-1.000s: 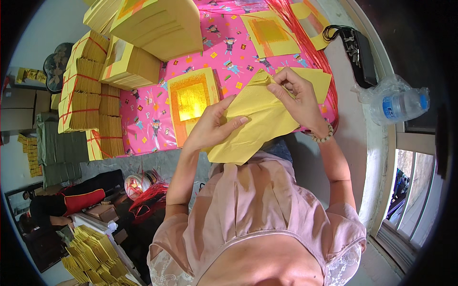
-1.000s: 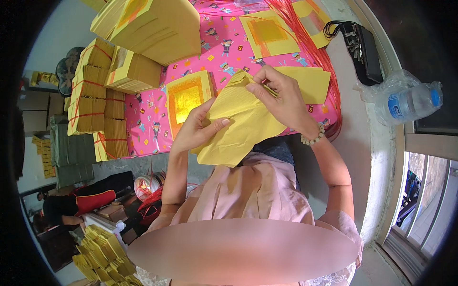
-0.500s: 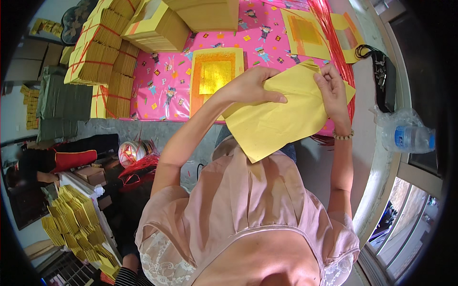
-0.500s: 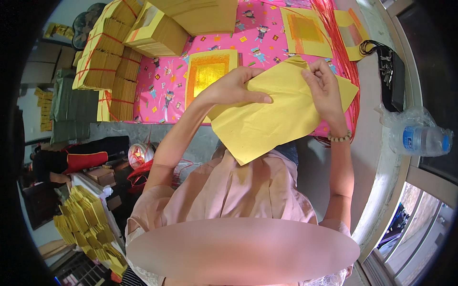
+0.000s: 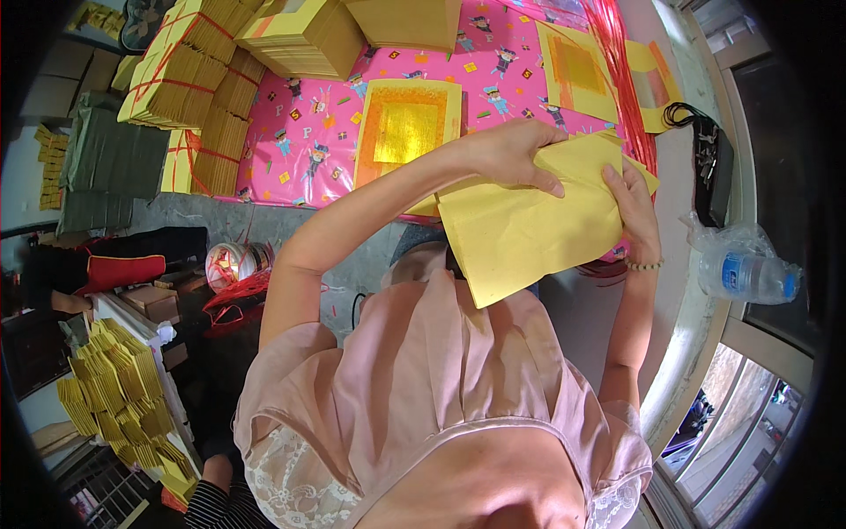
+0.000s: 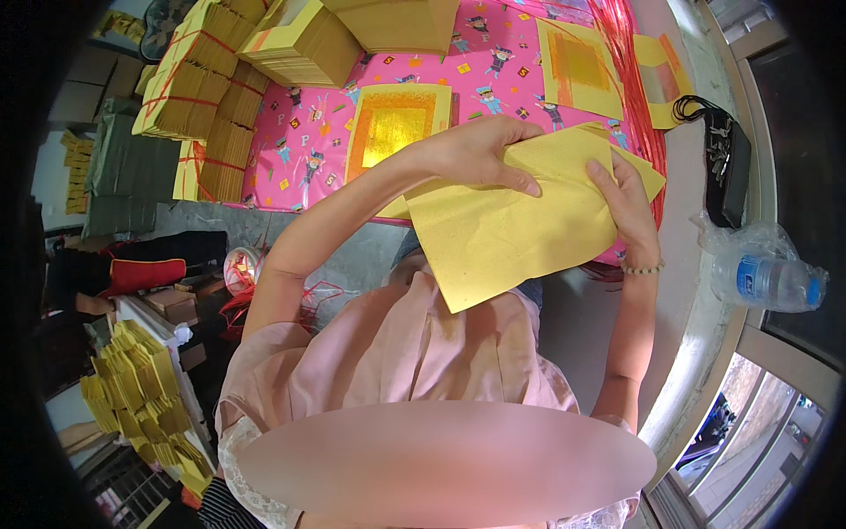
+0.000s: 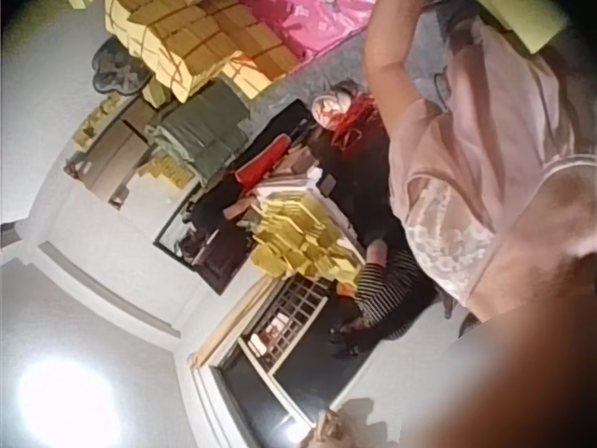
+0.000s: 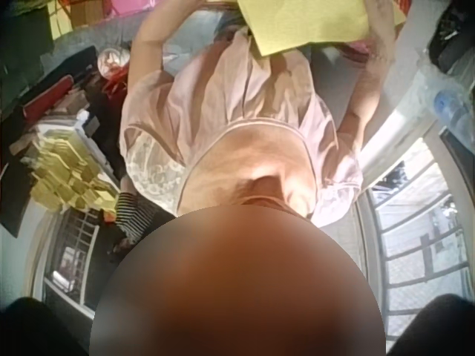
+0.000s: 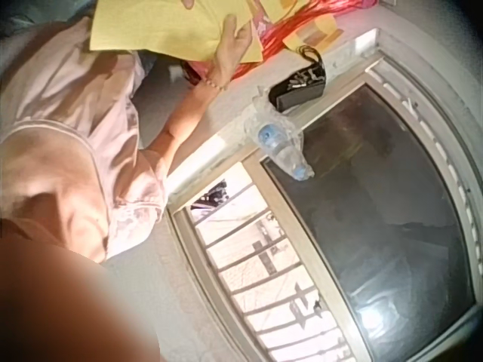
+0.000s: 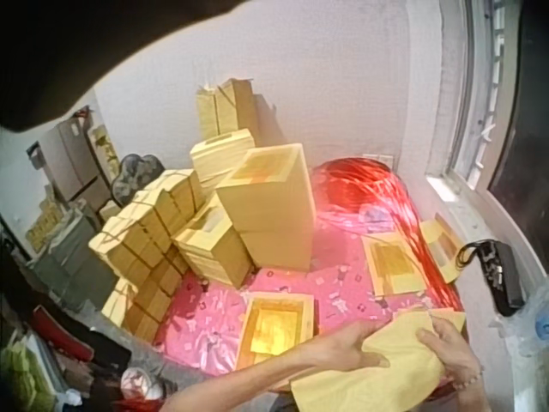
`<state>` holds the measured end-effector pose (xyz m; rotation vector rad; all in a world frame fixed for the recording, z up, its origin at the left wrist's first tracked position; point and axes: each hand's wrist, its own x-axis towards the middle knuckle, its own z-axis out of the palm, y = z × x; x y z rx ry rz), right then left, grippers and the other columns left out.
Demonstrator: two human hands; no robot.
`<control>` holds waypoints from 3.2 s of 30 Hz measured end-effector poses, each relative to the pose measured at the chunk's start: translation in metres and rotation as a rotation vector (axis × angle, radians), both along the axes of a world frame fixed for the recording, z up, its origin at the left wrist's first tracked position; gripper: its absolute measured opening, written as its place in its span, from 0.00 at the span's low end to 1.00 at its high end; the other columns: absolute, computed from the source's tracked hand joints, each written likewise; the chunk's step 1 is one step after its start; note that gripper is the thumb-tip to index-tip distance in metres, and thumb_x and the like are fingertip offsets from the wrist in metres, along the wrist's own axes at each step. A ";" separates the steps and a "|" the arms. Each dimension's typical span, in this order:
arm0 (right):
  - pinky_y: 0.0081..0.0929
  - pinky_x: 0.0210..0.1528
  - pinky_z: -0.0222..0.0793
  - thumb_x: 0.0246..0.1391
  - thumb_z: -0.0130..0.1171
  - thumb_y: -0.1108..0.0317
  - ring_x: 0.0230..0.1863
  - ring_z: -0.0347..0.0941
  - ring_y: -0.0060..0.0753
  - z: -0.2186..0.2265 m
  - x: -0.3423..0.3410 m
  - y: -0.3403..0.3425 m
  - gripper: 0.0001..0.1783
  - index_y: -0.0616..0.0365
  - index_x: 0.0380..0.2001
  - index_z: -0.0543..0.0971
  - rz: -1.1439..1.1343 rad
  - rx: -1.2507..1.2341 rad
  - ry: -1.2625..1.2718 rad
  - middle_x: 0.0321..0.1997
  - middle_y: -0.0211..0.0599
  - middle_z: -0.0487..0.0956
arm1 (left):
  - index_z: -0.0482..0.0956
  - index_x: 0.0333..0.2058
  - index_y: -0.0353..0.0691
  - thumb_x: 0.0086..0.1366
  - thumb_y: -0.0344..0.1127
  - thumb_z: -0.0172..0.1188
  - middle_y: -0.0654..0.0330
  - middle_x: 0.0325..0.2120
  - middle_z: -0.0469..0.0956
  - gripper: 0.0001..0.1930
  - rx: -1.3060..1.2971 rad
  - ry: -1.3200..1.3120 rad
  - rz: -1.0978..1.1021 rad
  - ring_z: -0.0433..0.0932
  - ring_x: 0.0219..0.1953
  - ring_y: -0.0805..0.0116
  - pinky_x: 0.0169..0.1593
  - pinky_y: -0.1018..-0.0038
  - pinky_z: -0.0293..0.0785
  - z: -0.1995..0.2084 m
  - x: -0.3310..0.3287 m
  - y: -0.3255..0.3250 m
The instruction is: Bundling and tying stacks of joss paper sheets with red plastic ribbon.
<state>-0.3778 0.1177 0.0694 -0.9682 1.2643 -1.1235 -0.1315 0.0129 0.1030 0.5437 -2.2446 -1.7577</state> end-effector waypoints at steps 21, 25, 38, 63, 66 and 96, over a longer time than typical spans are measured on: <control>0.18 0.47 0.70 0.62 0.58 0.68 0.46 0.74 0.18 0.016 0.004 0.034 0.20 0.63 0.55 0.73 -0.194 -0.201 0.178 0.48 0.31 0.79 | 0.83 0.39 0.33 0.55 0.38 0.72 0.64 0.28 0.82 0.17 0.243 -0.187 0.082 0.75 0.30 0.79 0.36 0.78 0.72 -0.021 0.045 -0.020; 0.19 0.48 0.69 0.63 0.57 0.67 0.46 0.73 0.18 0.013 0.006 0.046 0.19 0.63 0.54 0.73 -0.394 -0.192 0.218 0.48 0.31 0.79 | 0.83 0.37 0.33 0.57 0.41 0.71 0.66 0.23 0.79 0.17 0.424 -0.097 0.298 0.74 0.29 0.81 0.35 0.80 0.71 -0.027 0.051 -0.023; 0.21 0.50 0.65 0.64 0.55 0.64 0.47 0.70 0.19 -0.009 0.034 0.064 0.19 0.64 0.53 0.71 -0.505 -0.385 0.415 0.47 0.32 0.77 | 0.73 0.50 0.37 0.67 0.35 0.60 0.62 0.43 0.80 0.15 0.369 0.383 0.680 0.76 0.42 0.77 0.48 0.78 0.71 -0.035 0.019 0.033; 0.21 0.53 0.64 0.64 0.55 0.68 0.50 0.69 0.21 -0.013 0.038 0.063 0.19 0.64 0.54 0.67 -0.572 -0.473 0.440 0.50 0.35 0.75 | 0.74 0.45 0.36 0.69 0.28 0.54 0.66 0.37 0.78 0.08 0.138 0.501 0.761 0.72 0.39 0.82 0.44 0.81 0.68 -0.027 0.015 0.042; 0.22 0.54 0.64 0.60 0.59 0.70 0.51 0.69 0.23 -0.006 0.036 0.062 0.21 0.64 0.54 0.67 -0.559 -0.489 0.406 0.50 0.35 0.74 | 0.74 0.43 0.36 0.69 0.29 0.54 0.67 0.33 0.78 0.06 0.100 0.450 0.763 0.71 0.35 0.82 0.39 0.81 0.68 -0.025 0.021 0.041; 0.24 0.30 0.58 0.59 0.54 0.72 0.26 0.60 0.21 0.056 0.115 -0.009 0.06 0.62 0.29 0.70 0.179 -0.479 0.556 0.23 0.29 0.65 | 0.60 0.52 0.40 0.63 0.35 0.58 0.48 0.22 0.74 0.22 -0.320 -0.007 0.476 0.77 0.29 0.45 0.31 0.54 0.69 0.007 0.047 0.065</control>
